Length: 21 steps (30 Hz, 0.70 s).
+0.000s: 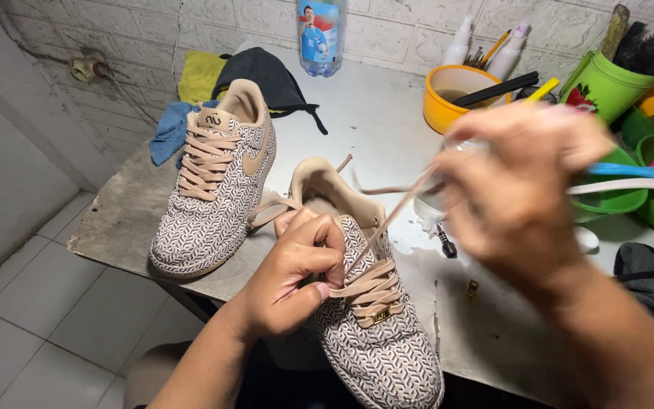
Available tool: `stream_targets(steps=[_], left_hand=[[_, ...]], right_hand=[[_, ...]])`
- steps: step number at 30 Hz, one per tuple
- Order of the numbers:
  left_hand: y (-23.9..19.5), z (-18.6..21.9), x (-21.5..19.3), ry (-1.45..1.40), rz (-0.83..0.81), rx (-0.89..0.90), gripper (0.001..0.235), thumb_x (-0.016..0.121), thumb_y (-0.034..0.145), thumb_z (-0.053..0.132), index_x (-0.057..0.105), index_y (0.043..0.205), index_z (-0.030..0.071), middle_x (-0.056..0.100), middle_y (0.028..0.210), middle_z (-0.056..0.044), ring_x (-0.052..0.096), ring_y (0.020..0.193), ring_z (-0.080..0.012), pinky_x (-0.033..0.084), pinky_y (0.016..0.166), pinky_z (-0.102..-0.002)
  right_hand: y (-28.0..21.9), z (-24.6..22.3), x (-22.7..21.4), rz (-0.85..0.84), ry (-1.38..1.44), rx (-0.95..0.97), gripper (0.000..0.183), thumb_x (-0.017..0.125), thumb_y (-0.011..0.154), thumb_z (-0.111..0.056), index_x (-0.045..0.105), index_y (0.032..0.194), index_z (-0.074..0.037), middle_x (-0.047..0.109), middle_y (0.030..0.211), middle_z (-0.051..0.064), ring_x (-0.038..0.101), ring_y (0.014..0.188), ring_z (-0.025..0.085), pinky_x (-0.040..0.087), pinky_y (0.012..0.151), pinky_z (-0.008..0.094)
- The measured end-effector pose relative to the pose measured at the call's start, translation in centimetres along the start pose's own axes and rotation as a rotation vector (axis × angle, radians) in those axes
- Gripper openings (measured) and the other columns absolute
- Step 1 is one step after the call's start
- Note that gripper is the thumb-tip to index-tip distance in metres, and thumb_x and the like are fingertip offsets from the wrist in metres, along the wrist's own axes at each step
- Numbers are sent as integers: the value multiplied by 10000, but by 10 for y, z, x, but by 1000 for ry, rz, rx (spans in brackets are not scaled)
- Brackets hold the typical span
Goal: The person laces a beige patterned sneaker by threading the laces through the eyelets and pulling them tight. They work on the shoe held in their hands, adjusting the laces and ensuring they are properly seated in the eyelets.
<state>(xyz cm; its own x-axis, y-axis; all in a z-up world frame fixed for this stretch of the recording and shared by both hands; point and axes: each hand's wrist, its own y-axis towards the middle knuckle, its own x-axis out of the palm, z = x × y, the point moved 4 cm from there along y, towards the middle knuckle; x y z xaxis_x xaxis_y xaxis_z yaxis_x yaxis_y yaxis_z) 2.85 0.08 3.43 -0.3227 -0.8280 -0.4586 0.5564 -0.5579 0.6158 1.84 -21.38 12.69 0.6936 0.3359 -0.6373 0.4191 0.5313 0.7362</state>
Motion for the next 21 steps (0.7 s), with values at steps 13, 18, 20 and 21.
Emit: stream_targets(steps=[13,18,20,21], left_hand=[[-2,-1,3,30,19,5,154,450,805,265,553,767,157,473,900,22,403,902,-194,250,876,-387],[-1,1,1,0,6,2,160,450,810,272,546,756,157,476,894,24,407,897,-184,248,857,-379],[-1,1,2,16,-6,-3,137,466,805,254,560,747,172,467,884,38,399,877,-174,233,847,-383],[-1,1,3,36,-12,-11,121,482,800,236,574,739,188,457,873,53,391,856,-164,218,837,-388]], right_hand=[[-29,-43,69,-485,372,-214,206,592,955,-277,642,1151,-241,529,1394,121,461,1315,359,264,1014,642],[-15,-15,55,-246,279,-125,112,654,840,-201,670,951,-199,601,1221,47,496,1145,340,238,928,521],[-13,-18,42,-186,204,-83,91,652,883,-192,672,972,-184,604,1201,44,512,1131,332,252,948,527],[-12,-19,35,-125,133,-47,71,651,927,-182,674,993,-169,606,1180,42,528,1118,324,267,968,532]])
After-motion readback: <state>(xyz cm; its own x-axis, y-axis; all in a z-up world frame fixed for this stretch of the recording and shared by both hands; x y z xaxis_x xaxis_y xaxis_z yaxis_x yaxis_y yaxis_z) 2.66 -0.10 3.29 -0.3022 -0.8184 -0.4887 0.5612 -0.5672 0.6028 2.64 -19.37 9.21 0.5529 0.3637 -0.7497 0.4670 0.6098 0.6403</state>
